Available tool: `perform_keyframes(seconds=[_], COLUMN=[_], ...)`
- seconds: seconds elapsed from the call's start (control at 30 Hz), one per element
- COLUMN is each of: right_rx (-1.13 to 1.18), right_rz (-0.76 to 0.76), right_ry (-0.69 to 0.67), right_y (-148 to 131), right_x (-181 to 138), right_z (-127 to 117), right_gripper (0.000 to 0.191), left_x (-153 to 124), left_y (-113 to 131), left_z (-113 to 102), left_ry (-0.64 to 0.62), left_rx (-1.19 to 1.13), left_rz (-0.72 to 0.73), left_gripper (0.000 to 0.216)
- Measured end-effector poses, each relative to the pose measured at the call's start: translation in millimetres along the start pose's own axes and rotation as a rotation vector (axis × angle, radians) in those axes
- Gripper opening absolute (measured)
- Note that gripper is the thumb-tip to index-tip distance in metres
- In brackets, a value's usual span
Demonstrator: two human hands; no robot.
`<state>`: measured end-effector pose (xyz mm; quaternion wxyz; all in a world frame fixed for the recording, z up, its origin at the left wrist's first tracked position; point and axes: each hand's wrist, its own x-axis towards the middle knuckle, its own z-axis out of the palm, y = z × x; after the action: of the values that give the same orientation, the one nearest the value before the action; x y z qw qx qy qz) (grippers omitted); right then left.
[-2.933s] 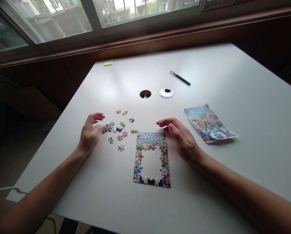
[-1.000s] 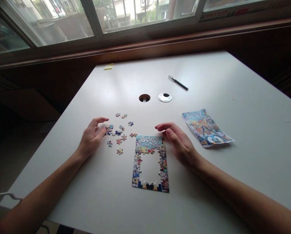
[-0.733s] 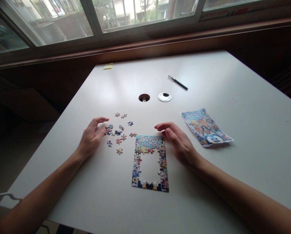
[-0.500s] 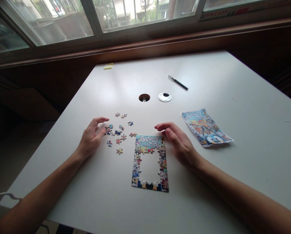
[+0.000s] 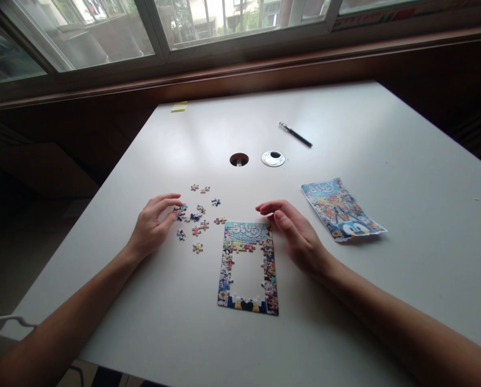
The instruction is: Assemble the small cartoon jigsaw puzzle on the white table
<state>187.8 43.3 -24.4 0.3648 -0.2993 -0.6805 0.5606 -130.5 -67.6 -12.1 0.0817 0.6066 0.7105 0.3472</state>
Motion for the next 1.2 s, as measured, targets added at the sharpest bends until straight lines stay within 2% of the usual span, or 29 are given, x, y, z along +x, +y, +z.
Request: perform_keyframes(seconds=[0.17, 0.4, 0.63, 0.8, 1.03, 1.2], right_rx=[0.002, -0.008, -0.011, -0.009, -0.006, 0.002], right_rz=[0.001, 0.002, 0.0, 0.009, 0.01, 0.036], right_ry=[0.0, 0.001, 0.004, 0.008, 0.014, 0.019], right_y=[0.4, -1.0, -1.2, -0.8, 0.2, 0.4], right_x=[-0.1, -0.1, -0.2, -0.8, -0.5, -1.0], right_z=[-0.6, 0.5, 0.2, 0.0, 0.1, -0.9], right_gripper=[0.033, 0.033, 0.034, 0.033, 0.033, 0.032], left_x=[-0.8, -2.1, -2.1, -1.2, 4.5, 12.2], left_y=[6.4, 7.4, 7.0, 4.1, -11.8, -24.0], left_z=[-2.1, -2.2, -2.9, -0.1, -5.4, -17.8], left_ry=[-0.039, -0.107, -0.156, -0.135, -0.022, -0.088], left_rx=[0.107, 0.19, 0.209, 0.152, -0.117, -0.192], left_rz=[0.05, 0.086, 0.091, 0.042, -0.034, -0.008], left_gripper=[0.021, 0.037, 0.041, 0.035, 0.036, 0.038])
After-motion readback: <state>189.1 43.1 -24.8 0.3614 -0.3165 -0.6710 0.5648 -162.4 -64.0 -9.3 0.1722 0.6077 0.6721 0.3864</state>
